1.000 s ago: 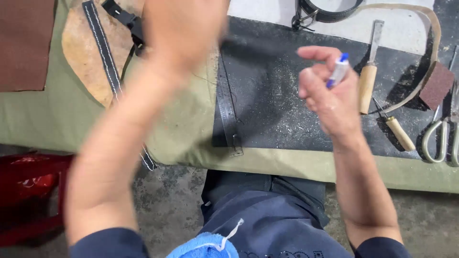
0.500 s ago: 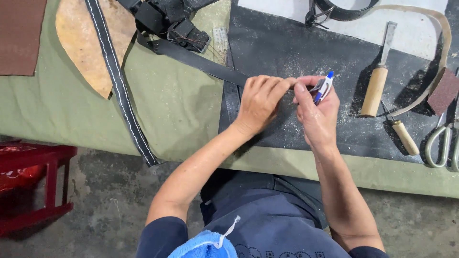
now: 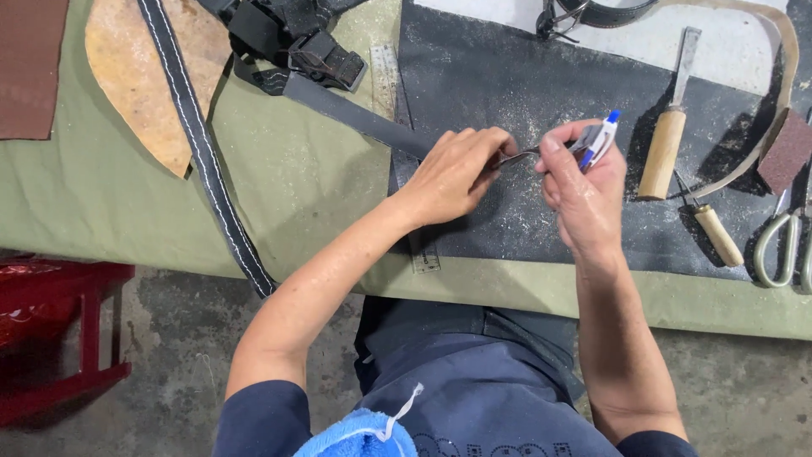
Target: Measuring and marking a leather strap using a ruler and pen, then cutting a specific shape using a template and scissors.
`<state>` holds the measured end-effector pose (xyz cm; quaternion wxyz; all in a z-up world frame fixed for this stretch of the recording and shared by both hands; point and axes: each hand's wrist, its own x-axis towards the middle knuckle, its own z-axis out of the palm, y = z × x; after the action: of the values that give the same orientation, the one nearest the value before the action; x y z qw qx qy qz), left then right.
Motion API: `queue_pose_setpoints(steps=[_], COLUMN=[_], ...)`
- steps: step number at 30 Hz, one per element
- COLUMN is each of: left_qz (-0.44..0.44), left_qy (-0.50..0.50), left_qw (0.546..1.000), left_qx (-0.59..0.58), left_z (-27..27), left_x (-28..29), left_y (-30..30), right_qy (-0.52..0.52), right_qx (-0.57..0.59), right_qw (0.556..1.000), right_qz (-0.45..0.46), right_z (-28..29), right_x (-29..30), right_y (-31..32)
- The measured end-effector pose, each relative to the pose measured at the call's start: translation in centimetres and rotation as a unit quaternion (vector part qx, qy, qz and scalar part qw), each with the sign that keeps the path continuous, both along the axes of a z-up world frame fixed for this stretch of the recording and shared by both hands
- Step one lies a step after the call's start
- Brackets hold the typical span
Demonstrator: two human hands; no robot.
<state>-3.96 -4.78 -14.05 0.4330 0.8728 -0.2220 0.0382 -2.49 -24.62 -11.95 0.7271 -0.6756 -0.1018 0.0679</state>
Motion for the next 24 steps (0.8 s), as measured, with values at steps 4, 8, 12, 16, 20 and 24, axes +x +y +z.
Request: queue_pose_setpoints(steps=[4,8,12,16,20,24], left_qz=[0.01,0.015,0.024,0.051,0.061,0.121], left_qy=[-0.091,-0.139,-0.155,-0.131,-0.033,-0.072], left_qw=[0.979,0.962,0.937,0.93,0.934,0.92], left_qx=[0.182,0.234,0.313,0.341,0.35,0.366], left_z=[0.5,-0.7,-2.1,-2.5,-0.3,1.0], left_x=[0.2,0.7,0.9,0.4,-1.2,-4.9], left_y=[-0.3,0.5,2.5,5.0,10.5,19.6], right_qy=[-0.003,-0.007,0.003,-0.015,-0.03,-0.018], right_qx=[-0.014,-0.023,0.006,0.047,0.018,0.017], right_qw=[1.0,0.999,0.999,0.999,0.998,0.991], right_qz=[-0.017,-0.03,-0.037,-0.017,-0.05,-0.129], right_z=[0.5,-0.2,0.2,2.1,4.5,5.5], right_x=[0.1,0.7,1.0,1.3,2.3,4.1], right_y=[-0.9,-2.7,-4.3,-4.9,-5.6,-8.6])
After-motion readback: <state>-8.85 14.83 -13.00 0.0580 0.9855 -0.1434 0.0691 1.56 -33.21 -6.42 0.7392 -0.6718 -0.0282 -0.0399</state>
